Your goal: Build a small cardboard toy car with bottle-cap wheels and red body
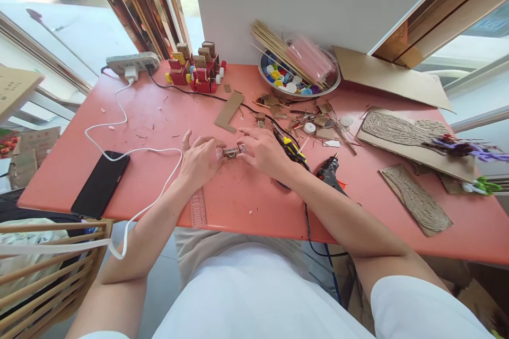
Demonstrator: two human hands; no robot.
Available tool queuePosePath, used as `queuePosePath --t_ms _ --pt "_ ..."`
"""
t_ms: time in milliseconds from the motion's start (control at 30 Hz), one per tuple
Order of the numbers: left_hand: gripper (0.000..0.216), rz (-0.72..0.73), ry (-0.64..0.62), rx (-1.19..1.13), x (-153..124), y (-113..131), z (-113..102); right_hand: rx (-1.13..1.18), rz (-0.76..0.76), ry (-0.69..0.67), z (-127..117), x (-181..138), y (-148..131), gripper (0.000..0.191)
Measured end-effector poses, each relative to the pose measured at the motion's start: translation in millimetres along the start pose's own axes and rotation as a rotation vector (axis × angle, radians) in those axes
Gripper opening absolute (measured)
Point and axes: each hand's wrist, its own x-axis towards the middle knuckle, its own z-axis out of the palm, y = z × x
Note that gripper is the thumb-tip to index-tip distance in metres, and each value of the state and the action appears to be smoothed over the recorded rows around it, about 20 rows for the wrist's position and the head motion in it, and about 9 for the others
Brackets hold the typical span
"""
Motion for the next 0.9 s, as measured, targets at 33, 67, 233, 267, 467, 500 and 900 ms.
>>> queuePosePath --t_ms 33,67,233,267,467,500,900 --pt "0.017 -0.001 -0.001 0.004 0 0 0 -0.001 0.003 -0.008 -1 0 -1 0.016" --pt "0.017 -0.005 0.0 0.004 0 0 0 -0.004 0.009 -0.015 -1 0 -2 0.017" --pt "0.02 -0.009 0.018 -0.018 1 -2 2 -0.035 0.012 -0.006 -3 -1 -4 0.019" --pt "0.022 -0.007 0.02 -0.019 1 -2 2 -0.041 0.008 -0.001 -3 -1 -4 0.018" --pt "0.025 0.022 -0.001 -0.019 4 -5 0 -0.053 0.033 -0.011 -2 -1 -7 0.017" --pt "0.025 0.031 -0.007 -0.016 5 -6 0 -0.057 0.045 -0.022 -2 -1 -8 0.017" --pt "0.025 0.036 0.031 -0.015 4 -6 1 -0.147 0.059 -0.036 -5 0 -17 0.024"
